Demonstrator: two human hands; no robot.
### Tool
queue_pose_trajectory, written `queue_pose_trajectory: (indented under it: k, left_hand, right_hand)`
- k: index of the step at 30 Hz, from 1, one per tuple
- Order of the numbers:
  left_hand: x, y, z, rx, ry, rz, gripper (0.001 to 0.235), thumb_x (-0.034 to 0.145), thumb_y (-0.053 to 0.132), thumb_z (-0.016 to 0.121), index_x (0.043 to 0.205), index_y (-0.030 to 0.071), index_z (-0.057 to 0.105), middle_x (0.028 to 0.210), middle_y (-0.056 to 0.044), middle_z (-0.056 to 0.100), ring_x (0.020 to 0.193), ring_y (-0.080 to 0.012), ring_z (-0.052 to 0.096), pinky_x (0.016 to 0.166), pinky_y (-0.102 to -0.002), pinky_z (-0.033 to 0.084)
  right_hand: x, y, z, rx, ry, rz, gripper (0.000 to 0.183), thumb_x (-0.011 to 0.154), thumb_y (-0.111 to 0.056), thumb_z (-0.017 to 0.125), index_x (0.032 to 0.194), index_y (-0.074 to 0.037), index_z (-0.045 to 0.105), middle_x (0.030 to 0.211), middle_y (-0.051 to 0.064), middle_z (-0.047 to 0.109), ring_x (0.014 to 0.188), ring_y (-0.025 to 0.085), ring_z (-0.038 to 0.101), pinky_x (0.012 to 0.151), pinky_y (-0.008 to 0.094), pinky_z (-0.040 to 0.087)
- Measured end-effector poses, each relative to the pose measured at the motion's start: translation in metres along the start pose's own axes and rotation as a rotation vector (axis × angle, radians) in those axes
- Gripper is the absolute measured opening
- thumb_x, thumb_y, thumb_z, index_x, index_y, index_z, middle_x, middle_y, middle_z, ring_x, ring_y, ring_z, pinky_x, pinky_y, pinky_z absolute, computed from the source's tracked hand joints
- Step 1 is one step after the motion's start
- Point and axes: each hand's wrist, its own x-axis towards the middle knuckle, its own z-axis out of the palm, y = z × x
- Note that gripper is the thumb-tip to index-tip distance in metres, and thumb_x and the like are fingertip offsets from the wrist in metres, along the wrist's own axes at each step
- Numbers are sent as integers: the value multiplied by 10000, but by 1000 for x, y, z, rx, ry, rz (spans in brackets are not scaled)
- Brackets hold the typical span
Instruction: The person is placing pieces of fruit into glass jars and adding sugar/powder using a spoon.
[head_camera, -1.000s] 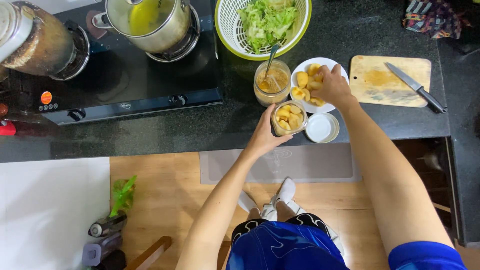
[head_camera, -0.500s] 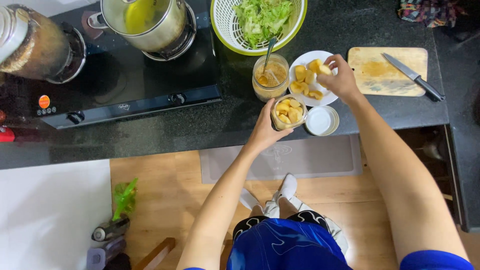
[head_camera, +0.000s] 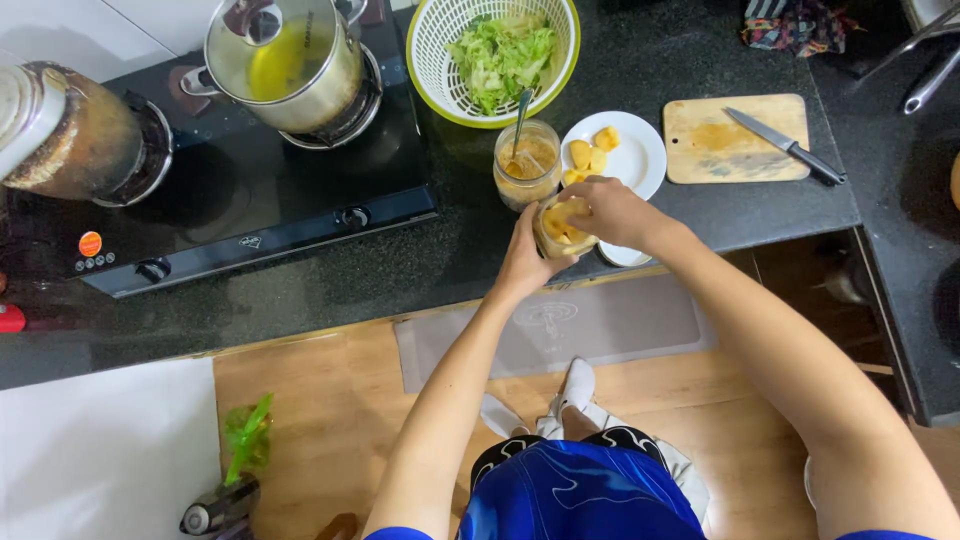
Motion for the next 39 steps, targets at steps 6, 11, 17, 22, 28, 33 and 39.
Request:
queue_pose_trajectory:
  k: [6,11,17,22,28,33,39]
  left_hand:
    - [0,1,-1,-22,10,41,1141,646,215,961,1541,-18,293,1525,-255,421,1428,-373,455,1175,-421,405]
    - [1,7,-1,-46,-4,-3,1157,647,218,961,1546,-14,270,1520,-252,422,1421,-356,453,1164,-420,403]
    - [-5,19,-15,-22,-5,-25,1037,597,229,962,1420,8,371,1372,-220,553,1302,-329,565,1083,-416,470]
    - [-20,3,-33,-63,10,40,990,612,214,948,1390,20,368,1319,-202,594,1271,-319,608,1085,-407,487]
    - [-28,-3,-63,-19,52,-33,985,621,192,949,1401,46,366,1353,-201,582,1297,-317,578,1086,-412,467]
    - [-28,-8,-77,10,96,-82,989,620,213,959,1403,53,376,1362,-203,589,1304,-314,586,1089,-411,471]
    - [-22,-14,-78,19,94,-70,992,620,212,964,1399,53,371,1371,-200,581,1312,-307,574,1090,-407,466]
  right_hand:
    - [-1,-21,-12,92,57,87,341,851,-122,734,1184,-55,703,1054,190,697,939,331,710,856,423,568]
    - [-2,-18,-28,55,79,120,295,890,-142,747,1178,-83,720,1033,156,710,891,281,701,811,397,571]
    - [-3,-10,-28,273,76,232,389,827,-80,807,1201,-110,708,993,77,632,841,181,676,724,326,554]
    - [-1,6,-23,629,137,240,377,858,-14,773,1211,-112,684,1013,-5,589,877,104,674,688,241,526]
    - [-13,57,-29,664,237,293,379,883,-2,753,1236,-107,665,1059,-8,544,927,142,703,696,247,571]
    - [-50,102,-61,519,493,363,384,891,-53,818,1248,-49,675,1046,24,581,912,161,712,680,256,544]
    - [-78,159,-53,124,660,478,345,924,-131,907,1177,1,712,943,105,674,837,211,678,710,319,531]
